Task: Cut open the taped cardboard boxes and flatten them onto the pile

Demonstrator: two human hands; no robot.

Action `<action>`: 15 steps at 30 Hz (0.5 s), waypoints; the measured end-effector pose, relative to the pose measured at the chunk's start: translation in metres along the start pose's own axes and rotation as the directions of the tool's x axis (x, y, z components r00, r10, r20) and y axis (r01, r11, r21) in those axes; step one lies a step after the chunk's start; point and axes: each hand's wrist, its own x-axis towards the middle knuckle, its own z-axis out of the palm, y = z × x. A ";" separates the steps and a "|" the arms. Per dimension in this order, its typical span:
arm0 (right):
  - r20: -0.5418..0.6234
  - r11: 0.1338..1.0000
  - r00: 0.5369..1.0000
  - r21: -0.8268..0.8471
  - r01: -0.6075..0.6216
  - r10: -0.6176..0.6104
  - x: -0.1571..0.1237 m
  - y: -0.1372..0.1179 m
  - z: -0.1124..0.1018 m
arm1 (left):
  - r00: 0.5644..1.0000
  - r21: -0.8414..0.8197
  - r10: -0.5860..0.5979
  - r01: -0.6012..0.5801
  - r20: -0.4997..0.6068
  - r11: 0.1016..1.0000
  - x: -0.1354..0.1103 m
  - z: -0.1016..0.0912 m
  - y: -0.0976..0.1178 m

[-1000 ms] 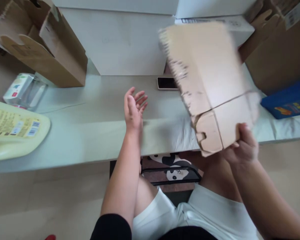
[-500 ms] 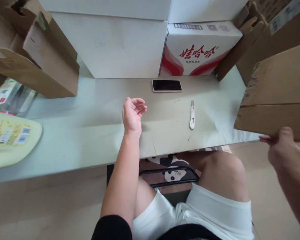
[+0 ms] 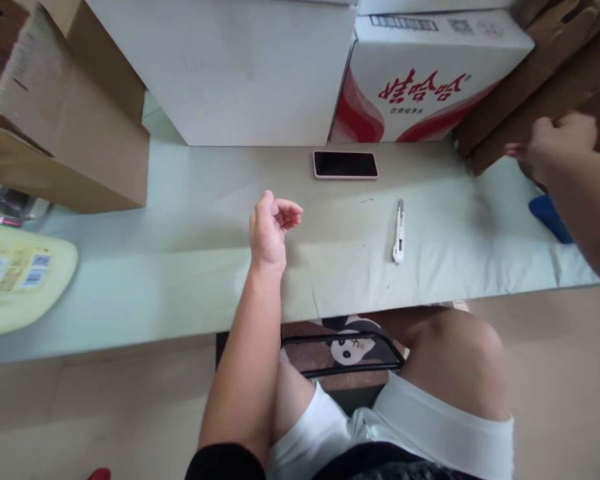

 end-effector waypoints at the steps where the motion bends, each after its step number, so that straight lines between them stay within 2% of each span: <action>1: -0.001 0.999 1.000 -0.047 -0.019 0.019 0.003 -0.003 0.008 | 1.000 0.011 -0.002 0.002 -0.001 1.000 0.001 0.000 0.000; 4: -0.003 0.988 0.999 -0.149 -0.041 0.041 0.007 -0.006 0.026 | 1.000 0.036 -0.006 0.007 -0.018 0.999 0.002 0.000 0.001; 7: 0.013 0.980 1.000 -0.199 0.013 -0.011 0.009 -0.003 0.034 | 1.000 0.057 -0.009 0.011 -0.024 0.998 0.002 0.002 0.001; 11: 0.076 0.973 0.993 -0.207 0.101 -0.087 0.017 0.000 0.031 | 0.999 0.124 -0.013 0.008 0.035 0.992 0.004 0.005 -0.005; 15: 0.160 0.990 0.987 -0.129 0.049 -0.028 0.028 0.006 0.018 | 0.997 0.158 -0.001 -0.012 0.079 0.987 0.006 0.006 -0.011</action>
